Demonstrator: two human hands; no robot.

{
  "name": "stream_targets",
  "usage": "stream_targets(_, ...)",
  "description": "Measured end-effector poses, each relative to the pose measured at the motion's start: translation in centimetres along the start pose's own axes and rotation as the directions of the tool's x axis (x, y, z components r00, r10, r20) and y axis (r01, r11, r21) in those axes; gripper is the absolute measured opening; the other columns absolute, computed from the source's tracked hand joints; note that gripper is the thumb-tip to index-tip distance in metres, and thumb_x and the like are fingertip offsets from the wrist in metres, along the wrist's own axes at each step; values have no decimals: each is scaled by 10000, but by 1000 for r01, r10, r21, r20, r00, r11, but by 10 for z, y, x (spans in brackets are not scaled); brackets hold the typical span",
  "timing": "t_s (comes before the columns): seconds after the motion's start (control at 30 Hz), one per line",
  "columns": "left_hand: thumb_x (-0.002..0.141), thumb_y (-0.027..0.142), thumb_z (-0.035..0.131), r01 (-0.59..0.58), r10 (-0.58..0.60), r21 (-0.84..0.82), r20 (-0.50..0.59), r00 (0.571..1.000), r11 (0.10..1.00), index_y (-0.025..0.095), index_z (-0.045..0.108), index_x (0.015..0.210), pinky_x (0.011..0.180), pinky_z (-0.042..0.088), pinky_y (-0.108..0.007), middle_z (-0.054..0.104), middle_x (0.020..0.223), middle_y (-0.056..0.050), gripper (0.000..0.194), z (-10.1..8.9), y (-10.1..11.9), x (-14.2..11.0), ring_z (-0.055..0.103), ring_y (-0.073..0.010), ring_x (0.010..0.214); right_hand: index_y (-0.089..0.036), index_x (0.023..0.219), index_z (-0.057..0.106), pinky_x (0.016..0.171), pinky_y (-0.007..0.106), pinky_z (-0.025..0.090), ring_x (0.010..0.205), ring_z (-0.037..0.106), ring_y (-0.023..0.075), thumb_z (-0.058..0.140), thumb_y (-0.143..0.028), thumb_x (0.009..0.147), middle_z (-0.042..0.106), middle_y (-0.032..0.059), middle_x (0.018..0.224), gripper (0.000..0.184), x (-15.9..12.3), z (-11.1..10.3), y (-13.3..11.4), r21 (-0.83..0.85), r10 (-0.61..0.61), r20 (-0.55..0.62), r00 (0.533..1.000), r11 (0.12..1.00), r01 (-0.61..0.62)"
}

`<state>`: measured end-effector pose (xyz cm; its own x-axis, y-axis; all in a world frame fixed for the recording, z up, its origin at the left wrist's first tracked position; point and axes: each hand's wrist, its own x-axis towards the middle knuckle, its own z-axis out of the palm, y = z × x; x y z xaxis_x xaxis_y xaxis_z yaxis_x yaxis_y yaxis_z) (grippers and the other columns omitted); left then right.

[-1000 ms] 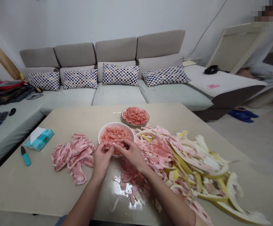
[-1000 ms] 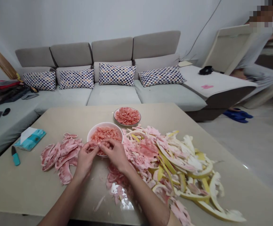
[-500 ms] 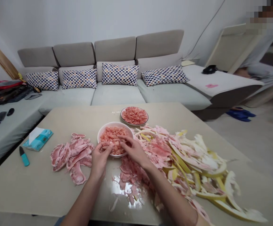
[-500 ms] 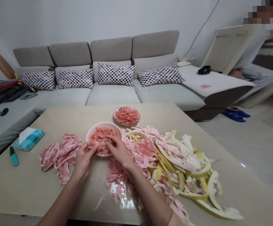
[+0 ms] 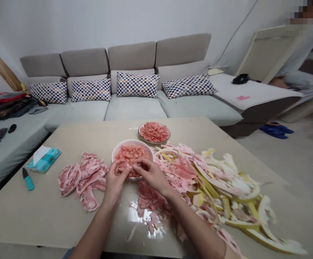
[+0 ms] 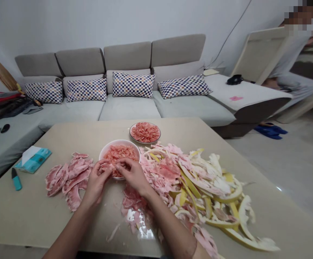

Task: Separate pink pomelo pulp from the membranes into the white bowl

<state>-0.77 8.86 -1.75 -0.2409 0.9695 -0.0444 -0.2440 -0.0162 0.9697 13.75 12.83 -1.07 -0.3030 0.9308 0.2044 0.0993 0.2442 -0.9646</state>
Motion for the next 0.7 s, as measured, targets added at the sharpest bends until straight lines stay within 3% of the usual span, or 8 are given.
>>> stream_targets(0.13,768,385,678,12,-28,121,131,991,993,181,664,984,666,461,-230,653,793,-13,298,-3,0,0,586,-124,673,-181,954,687,789,327,499,859,654,207,607,-326,838,714,59,936,203,-1,-3,-3,-13,-21,12,1000,1000,21)
stream_targets(0.27,788,392,647,-61,10,274,181,983,960,171,679,921,636,443,-242,679,850,-37,260,-6,1,3,578,-127,624,-191,955,695,815,330,482,892,644,211,602,-332,844,712,60,964,202,-3,-3,-9,-38,-44,46,998,998,46)
stream_targets(0.43,789,378,636,-121,34,407,214,976,905,157,699,841,626,417,-241,677,744,-38,235,-8,5,4,571,-154,649,-192,905,698,701,279,459,769,607,167,659,-352,788,687,27,862,203,-3,-2,-5,202,73,87,994,975,-90)
stream_targets(0.57,789,386,635,-69,-19,370,230,973,926,152,697,846,627,426,-247,669,756,-40,248,-6,6,1,565,-151,639,-169,832,678,479,202,327,509,443,80,692,-282,710,575,-27,632,167,-2,3,0,513,274,189,943,791,-333)
stream_targets(0.7,773,393,661,78,-130,201,259,957,976,139,683,856,623,446,-245,639,749,-34,269,-4,8,-4,547,-131,623,-161,890,639,429,169,238,468,346,56,686,-176,640,470,-68,540,255,-2,9,-5,691,328,243,913,602,-400)
